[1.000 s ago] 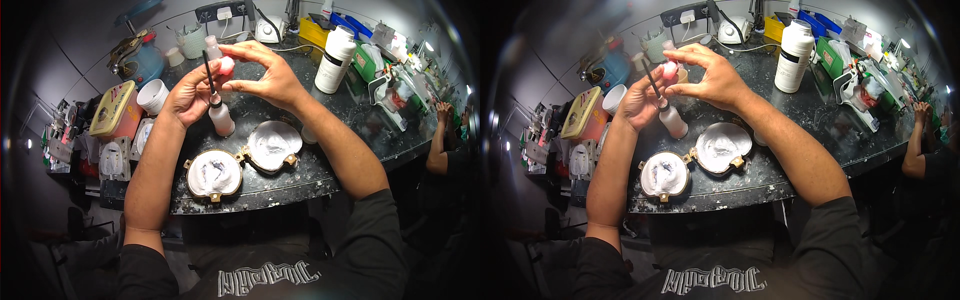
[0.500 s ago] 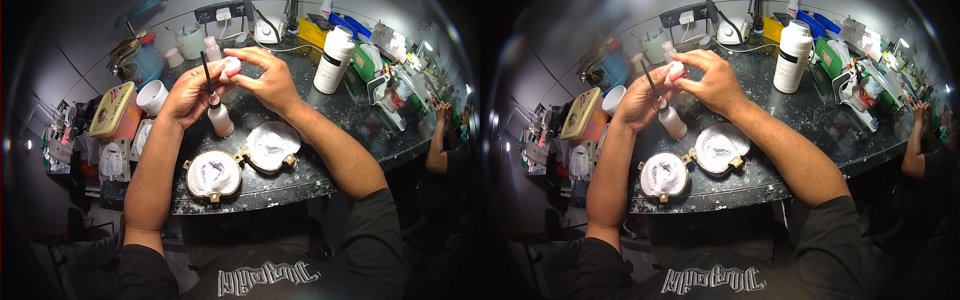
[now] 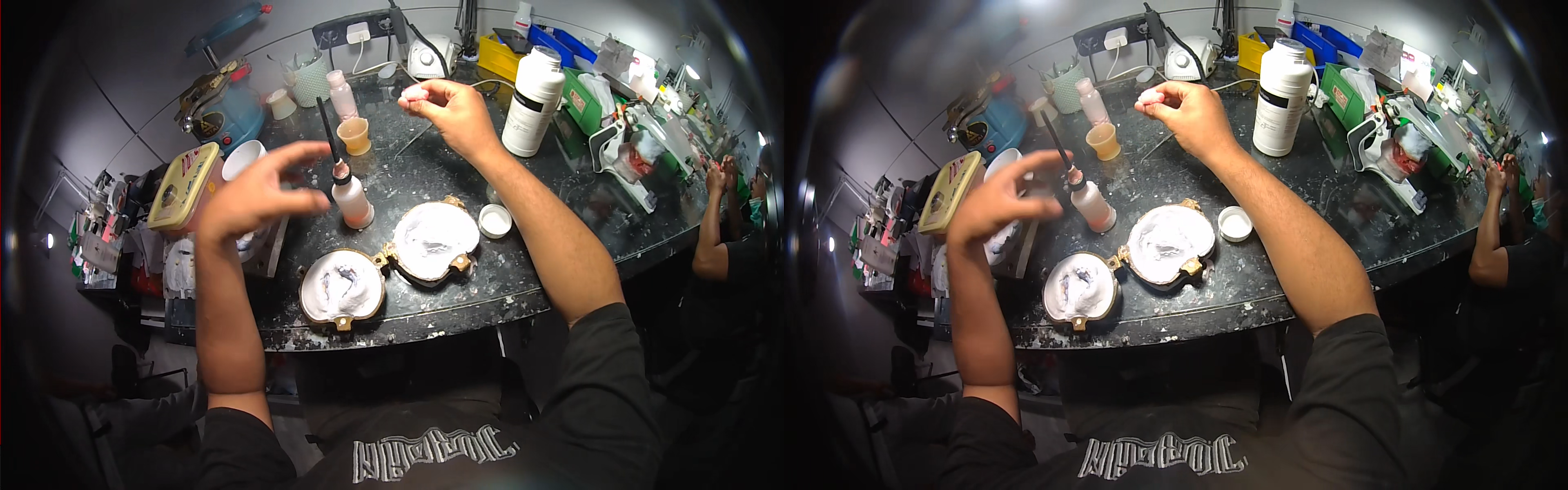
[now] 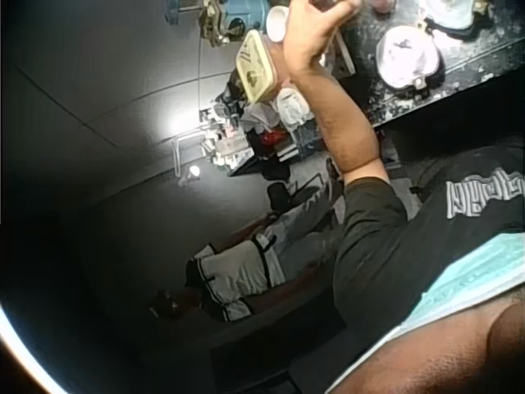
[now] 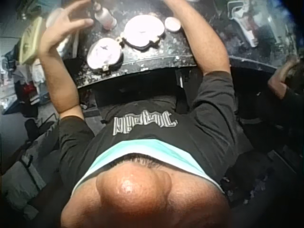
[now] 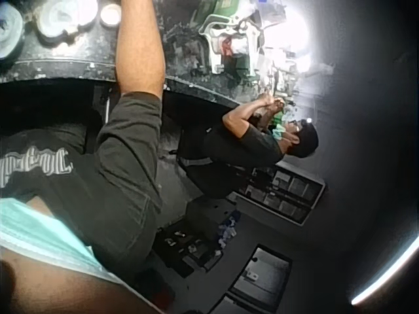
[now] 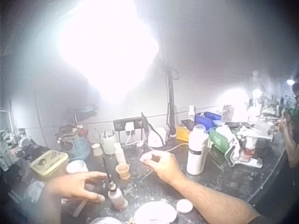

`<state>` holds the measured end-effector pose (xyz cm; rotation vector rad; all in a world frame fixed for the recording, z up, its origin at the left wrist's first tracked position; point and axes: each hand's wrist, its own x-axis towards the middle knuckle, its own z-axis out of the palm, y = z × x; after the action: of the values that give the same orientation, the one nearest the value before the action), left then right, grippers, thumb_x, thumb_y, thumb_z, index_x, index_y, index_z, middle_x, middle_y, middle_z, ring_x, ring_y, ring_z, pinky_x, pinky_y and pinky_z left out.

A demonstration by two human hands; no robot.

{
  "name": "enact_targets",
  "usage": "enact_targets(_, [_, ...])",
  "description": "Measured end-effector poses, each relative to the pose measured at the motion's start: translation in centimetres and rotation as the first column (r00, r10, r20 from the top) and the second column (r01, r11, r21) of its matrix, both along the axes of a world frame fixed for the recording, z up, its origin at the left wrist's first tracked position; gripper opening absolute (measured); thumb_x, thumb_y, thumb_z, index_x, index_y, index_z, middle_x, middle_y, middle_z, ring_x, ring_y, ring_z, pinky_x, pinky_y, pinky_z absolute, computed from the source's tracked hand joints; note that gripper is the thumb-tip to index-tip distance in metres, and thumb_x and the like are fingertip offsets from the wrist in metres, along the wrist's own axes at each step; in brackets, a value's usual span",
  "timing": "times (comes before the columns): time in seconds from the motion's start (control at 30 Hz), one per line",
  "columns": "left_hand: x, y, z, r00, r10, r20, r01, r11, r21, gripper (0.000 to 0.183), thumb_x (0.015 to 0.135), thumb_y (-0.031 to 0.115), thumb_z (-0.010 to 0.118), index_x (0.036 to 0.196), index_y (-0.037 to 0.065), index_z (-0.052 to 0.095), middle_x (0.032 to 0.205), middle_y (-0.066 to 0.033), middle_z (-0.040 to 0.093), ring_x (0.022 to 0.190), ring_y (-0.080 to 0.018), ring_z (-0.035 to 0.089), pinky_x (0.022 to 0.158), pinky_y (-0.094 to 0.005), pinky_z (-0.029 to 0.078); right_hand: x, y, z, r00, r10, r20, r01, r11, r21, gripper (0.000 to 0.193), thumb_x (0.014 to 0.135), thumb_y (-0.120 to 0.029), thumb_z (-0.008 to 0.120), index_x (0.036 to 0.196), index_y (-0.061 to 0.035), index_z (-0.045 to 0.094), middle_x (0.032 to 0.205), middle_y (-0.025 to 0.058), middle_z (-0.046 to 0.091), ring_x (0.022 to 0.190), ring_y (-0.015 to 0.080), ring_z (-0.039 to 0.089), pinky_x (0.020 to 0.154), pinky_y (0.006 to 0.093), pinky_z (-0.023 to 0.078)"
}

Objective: The person uses a metal tool to scrape and smooth a pink material inside a small cup, then removes the material and rolls it between their palms to form a small ball. They continue to shape and inspect the material by hand.

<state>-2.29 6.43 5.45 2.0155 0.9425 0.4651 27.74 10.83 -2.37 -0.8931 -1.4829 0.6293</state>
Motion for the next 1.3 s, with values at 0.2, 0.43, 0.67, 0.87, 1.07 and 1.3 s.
enact_targets(0.2, [3.1, -2.2, -2.1, 0.971, 0.188, -0.148, -0.172, 0.978, 0.114, 0.066, 0.070, 0.020, 0.088, 0.124, -0.003, 0.060, 0.117, -0.0110, 0.064, 0.108, -0.0131, 0.056, 0.097, -0.0285, 0.043, 0.2, 0.3, -0.6, 0.997, 0.069, -0.018, -0.071, 0.984, -0.166, 0.026, 0.090, -0.022, 0.072, 0.106, -0.0011, 0.070, 0.093, 0.0019, 0.069, 0.083, 0.0070, 0.063, 0.077, 0.0243, 0.053])
enact_targets(0.43, [2.4, 4.2, -2.0, 0.856, 0.517, -0.020, -0.435, 0.740, 0.512, 0.047, 0.072, 0.010, 0.082, 0.113, -0.007, 0.065, 0.093, -0.0114, 0.072, 0.084, -0.0177, 0.067, 0.081, -0.0298, 0.051, 0.3, 0.2, -0.5, 0.993, 0.117, -0.025, -0.119, 0.936, -0.331, 0.027, 0.092, -0.024, 0.070, 0.105, -0.0007, 0.071, 0.087, 0.0021, 0.069, 0.076, 0.0087, 0.065, 0.074, 0.0253, 0.056])
enact_targets(0.67, [-0.6, 10.3, -5.0, 0.903, 0.428, 0.024, -0.420, 0.871, 0.254, 0.047, 0.071, 0.004, 0.080, 0.114, -0.008, 0.065, 0.098, -0.0147, 0.071, 0.088, -0.0187, 0.067, 0.083, -0.0295, 0.050, 0.2, 0.0, 0.0, 0.984, 0.176, -0.026, -0.172, 0.900, -0.400, 0.025, 0.094, -0.017, 0.066, 0.111, 0.0024, 0.069, 0.090, 0.0083, 0.071, 0.078, 0.0121, 0.069, 0.072, 0.0261, 0.059])
enact_targets(0.87, [-0.3, 7.3, -4.0, 0.727, 0.677, -0.119, -0.409, 0.565, 0.716, 0.059, 0.072, 0.019, 0.081, 0.119, -0.009, 0.060, 0.102, -0.0205, 0.068, 0.093, -0.0252, 0.066, 0.083, -0.0361, 0.051, -0.1, 0.2, 0.4, 0.975, 0.210, -0.076, -0.223, 0.905, -0.362, 0.024, 0.096, -0.016, 0.063, 0.111, 0.0014, 0.069, 0.091, 0.0074, 0.071, 0.077, 0.0113, 0.067, 0.073, 0.0261, 0.059])
enact_targets(1.07, [7.2, 3.3, -5.4, 0.824, 0.558, -0.093, -0.289, 0.557, 0.779, 0.068, 0.072, 0.038, 0.082, 0.118, -0.006, 0.060, 0.110, -0.0230, 0.065, 0.104, -0.0360, 0.063, 0.090, -0.0414, 0.049, 0.9, 1.0, -0.9, 0.946, 0.288, -0.149, -0.321, 0.903, -0.287, 0.029, 0.099, -0.020, 0.059, 0.120, -0.0009, 0.062, 0.094, 0.0045, 0.068, 0.082, 0.0099, 0.064, 0.077, 0.0256, 0.056])
enact_targets(1.3, [9.6, 8.0, -7.3, 0.787, 0.558, -0.263, -0.357, 0.760, 0.544, 0.065, 0.072, 0.038, 0.083, 0.113, -0.005, 0.058, 0.111, -0.0253, 0.066, 0.105, -0.0366, 0.065, 0.088, -0.0429, 0.050, 0.8, 1.2, -0.9, 0.945, 0.291, -0.151, -0.321, 0.912, -0.255, 0.028, 0.099, -0.024, 0.060, 0.118, -0.0041, 0.060, 0.094, 0.0056, 0.069, 0.082, 0.0109, 0.066, 0.076, 0.0254, 0.054])
